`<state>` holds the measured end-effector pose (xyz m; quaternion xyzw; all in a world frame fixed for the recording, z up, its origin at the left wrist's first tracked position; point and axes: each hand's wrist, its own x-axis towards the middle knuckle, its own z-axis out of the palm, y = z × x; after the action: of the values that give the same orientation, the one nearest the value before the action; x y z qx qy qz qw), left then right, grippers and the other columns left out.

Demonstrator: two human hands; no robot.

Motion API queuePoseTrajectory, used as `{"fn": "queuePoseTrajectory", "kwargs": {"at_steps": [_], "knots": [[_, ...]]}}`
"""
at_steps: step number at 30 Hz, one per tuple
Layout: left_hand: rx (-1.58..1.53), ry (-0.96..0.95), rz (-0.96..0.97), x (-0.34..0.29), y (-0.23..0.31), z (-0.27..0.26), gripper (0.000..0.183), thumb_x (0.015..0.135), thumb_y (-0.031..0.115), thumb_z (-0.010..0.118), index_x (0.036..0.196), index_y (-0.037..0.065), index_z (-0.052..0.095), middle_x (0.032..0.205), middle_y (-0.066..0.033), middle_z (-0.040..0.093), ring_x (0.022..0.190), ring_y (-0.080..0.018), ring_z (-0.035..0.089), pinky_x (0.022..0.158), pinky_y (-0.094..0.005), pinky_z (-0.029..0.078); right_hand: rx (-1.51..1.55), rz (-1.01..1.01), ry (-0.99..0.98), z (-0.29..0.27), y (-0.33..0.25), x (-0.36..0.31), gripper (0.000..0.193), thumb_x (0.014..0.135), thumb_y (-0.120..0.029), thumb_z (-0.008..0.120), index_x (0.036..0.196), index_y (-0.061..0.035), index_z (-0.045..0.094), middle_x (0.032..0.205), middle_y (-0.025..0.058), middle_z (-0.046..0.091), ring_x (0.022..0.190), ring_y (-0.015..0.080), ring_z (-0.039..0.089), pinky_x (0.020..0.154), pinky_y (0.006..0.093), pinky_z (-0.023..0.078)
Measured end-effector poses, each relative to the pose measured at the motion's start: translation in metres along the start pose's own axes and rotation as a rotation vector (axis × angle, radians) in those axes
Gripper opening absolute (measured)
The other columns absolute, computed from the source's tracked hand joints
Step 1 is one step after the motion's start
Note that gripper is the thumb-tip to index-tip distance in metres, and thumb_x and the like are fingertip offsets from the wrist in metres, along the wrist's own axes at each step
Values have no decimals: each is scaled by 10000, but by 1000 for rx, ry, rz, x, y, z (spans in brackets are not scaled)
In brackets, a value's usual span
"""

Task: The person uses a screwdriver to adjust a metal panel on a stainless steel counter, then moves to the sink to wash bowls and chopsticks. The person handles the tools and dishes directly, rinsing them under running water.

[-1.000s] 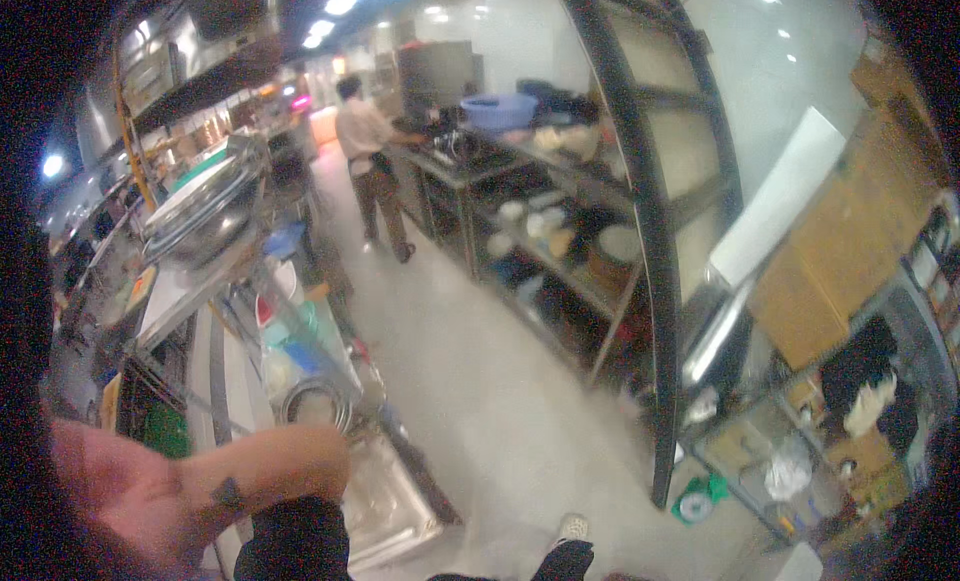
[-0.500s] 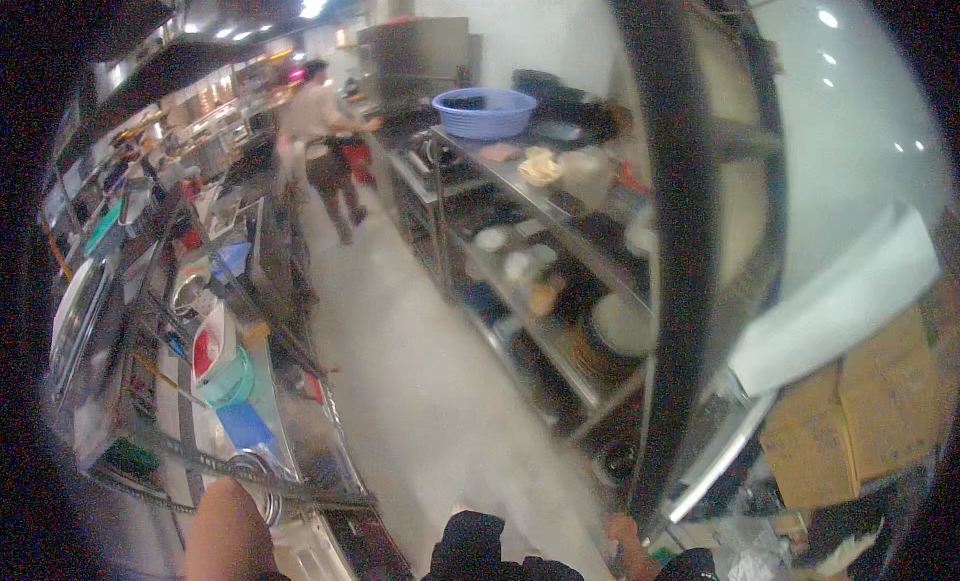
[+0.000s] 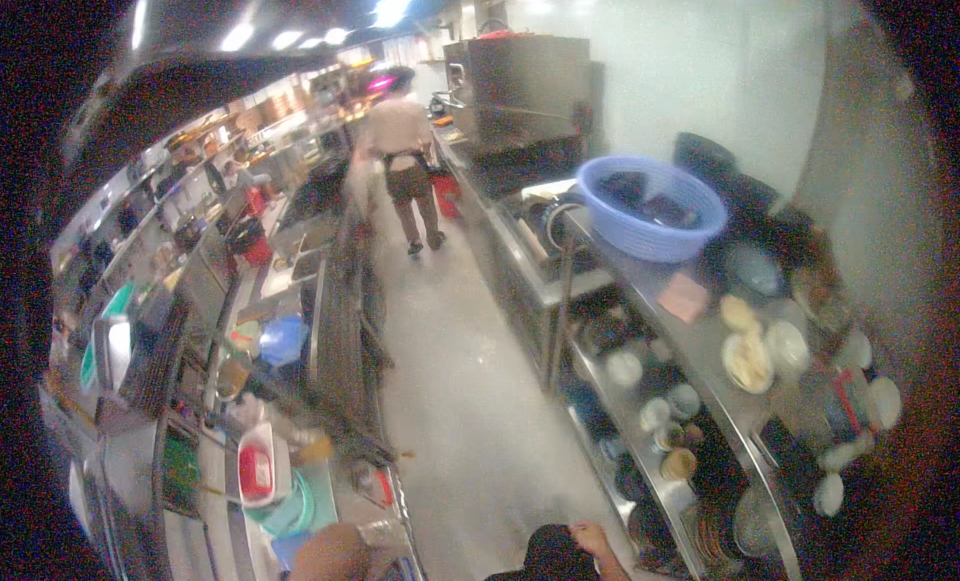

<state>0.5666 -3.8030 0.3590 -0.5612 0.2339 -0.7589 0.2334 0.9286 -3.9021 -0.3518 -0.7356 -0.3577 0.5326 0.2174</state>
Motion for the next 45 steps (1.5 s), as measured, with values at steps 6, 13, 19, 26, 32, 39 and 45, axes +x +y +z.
{"fn": "queuePoseTrajectory", "kwargs": {"at_steps": [6, 13, 19, 26, 32, 39, 45], "knots": [[347, -46, -532, -279, -115, -88, 464, 864, 238, 744, 1279, 68, 626, 1197, -203, 676, 1150, -381, 622, 988, -467, 489, -114, 47, 80, -27, -198, 167, 328, 945, -327, 666, 1095, -38, 701, 856, 73, 719, 711, 153, 688, 625, 321, 573], [366, -1224, -2151, -590, -184, -216, 472, 865, 248, 742, 1286, 70, 624, 1194, -206, 676, 1150, -388, 620, 989, -473, 487, -310, -77, -27, 3, -455, 399, 457, 919, -476, 626, 1111, -73, 726, 1007, 143, 742, 948, 286, 703, 821, 408, 550], [536, -1508, -2486, -725, -274, -363, 480, 866, 257, 739, 1293, 73, 623, 1191, -208, 676, 1150, -394, 618, 990, -478, 485, -488, -515, -72, 29, -770, 607, 467, 945, -451, 619, 1146, -37, 698, 999, 214, 721, 947, 367, 700, 843, 424, 544], [633, -1456, -2453, -924, -498, -481, 489, 867, 268, 737, 1301, 75, 621, 1188, -211, 675, 1151, -401, 615, 991, -484, 483, -349, -564, 168, 29, -1064, 836, 371, 941, -361, 631, 1172, -76, 689, 1153, 186, 683, 1103, 367, 640, 953, 445, 498], [470, -1374, -2040, -1067, -814, -498, 432, 897, 237, 708, 1275, 49, 619, 1206, -209, 661, 1117, -413, 616, 967, -481, 491, -322, -468, 533, 9, -1213, 959, 337, 911, -298, 666, 1149, -60, 684, 1177, 208, 675, 1142, 383, 621, 986, 466, 475], [270, -1514, -1703, -1274, -1134, -503, 437, 922, 223, 686, 1314, 63, 581, 1255, -205, 639, 1133, -409, 611, 965, -471, 498, -236, -498, 973, -30, -1353, 1152, 338, 921, -185, 661, 1223, -37, 632, 1263, 176, 637, 1208, 356, 573, 1071, 444, 424], [82, -1642, -1843, -1462, -1286, -476, 444, 935, 274, 672, 1328, 84, 590, 1292, -213, 635, 1187, -411, 598, 1000, -470, 487, -74, -392, 1111, -64, -1498, 1330, 365, 939, -157, 639, 1283, -51, 576, 1333, 167, 576, 1263, 354, 528, 1083, 450, 397]]}}
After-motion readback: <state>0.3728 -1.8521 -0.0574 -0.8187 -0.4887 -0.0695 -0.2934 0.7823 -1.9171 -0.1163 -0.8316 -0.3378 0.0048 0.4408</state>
